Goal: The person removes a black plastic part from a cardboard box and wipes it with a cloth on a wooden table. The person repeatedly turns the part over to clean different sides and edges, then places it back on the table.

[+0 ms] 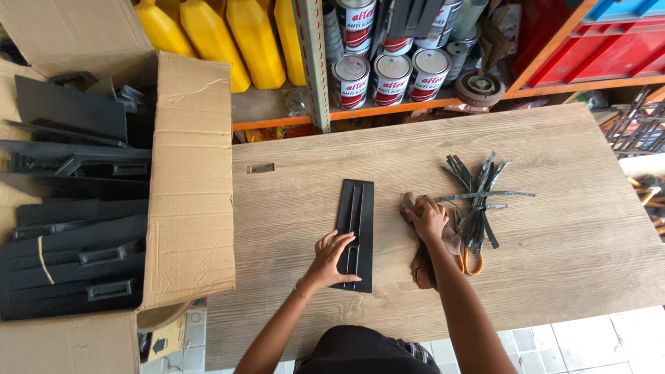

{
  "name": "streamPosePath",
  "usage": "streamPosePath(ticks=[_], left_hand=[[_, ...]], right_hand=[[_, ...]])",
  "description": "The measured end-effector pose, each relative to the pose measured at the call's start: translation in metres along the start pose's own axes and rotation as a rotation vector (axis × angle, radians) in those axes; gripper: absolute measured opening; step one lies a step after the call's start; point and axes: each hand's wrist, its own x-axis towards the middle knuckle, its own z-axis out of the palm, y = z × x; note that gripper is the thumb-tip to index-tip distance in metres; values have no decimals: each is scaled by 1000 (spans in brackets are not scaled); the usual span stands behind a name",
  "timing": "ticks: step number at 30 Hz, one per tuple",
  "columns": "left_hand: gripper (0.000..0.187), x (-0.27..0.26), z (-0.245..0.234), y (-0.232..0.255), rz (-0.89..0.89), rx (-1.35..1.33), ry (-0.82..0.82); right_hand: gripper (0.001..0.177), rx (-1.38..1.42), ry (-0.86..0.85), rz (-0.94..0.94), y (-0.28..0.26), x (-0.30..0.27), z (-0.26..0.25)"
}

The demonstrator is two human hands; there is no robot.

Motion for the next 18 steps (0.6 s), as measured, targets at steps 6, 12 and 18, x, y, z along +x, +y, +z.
streamPosePath(ticks=[6, 12, 18], left_hand=[[94, 15, -25, 9, 84, 216, -239], [84, 22, -22, 14, 92, 209, -236], [86, 19, -16, 12, 91, 263, -203]], right_hand=[[25, -17, 154, -323, -16, -13, -10], [16, 177, 50, -880, -15, -65, 49], [37, 367, -139, -754, -53, -126, -2]])
